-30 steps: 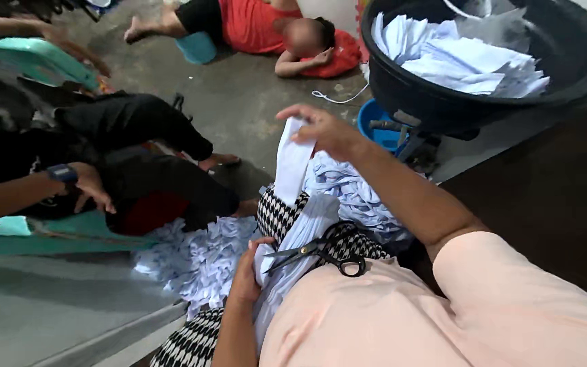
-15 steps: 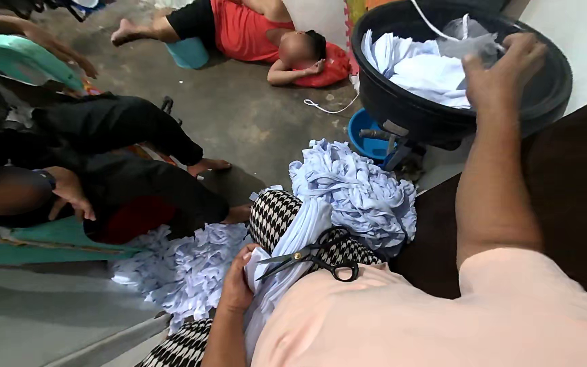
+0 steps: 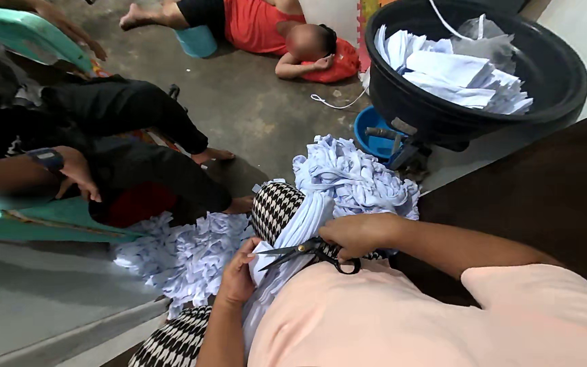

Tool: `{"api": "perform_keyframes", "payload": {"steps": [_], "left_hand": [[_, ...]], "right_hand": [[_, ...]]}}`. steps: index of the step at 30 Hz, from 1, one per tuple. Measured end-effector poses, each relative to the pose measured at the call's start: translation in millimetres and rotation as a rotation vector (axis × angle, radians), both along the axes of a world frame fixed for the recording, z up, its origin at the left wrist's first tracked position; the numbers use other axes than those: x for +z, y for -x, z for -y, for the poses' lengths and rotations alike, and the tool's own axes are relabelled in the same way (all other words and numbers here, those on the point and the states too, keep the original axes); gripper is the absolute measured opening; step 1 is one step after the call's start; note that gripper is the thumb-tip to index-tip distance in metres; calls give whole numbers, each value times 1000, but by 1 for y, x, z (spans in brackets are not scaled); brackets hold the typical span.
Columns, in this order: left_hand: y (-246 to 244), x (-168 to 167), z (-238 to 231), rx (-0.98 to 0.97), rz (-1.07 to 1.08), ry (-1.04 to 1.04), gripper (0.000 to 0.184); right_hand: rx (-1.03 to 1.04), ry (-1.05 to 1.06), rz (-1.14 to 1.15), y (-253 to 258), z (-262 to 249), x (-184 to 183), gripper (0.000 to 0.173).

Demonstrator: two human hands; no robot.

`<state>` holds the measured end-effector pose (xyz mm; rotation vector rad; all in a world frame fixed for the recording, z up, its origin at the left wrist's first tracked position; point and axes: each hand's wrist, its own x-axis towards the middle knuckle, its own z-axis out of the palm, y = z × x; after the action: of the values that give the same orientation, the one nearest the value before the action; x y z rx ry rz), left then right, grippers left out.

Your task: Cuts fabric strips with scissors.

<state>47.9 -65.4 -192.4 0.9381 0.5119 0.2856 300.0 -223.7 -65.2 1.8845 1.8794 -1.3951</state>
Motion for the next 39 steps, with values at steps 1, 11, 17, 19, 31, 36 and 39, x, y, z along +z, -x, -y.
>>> {"api": "perform_keyframes", "payload": {"steps": [1,11,17,19,31,36,39], "left_hand": [[0,0,0,-8,-5,8,23],[3,2,-9,-133,-196,-172,20],[20,2,-28,53,-55,-322,19],[20,5,-34,138,-3,-354,21],[32,68,-78,357,126,-622,23],[11,125,-82,252,235,-723,22],[-7,154,-78,246,316,-775,21]], "right_hand": [[5,-10,43,3,1,3,45],[99,62,2,7,6,-3,33],[28,-184,201,8,8,-14,60],[48,-138,237,5,9,-16,66],[-39,-228,-241,-60,-18,7,47],[-270,-721,-363,-20,-86,60,55],[-194,-853,-405,10,-139,87,76]]}}
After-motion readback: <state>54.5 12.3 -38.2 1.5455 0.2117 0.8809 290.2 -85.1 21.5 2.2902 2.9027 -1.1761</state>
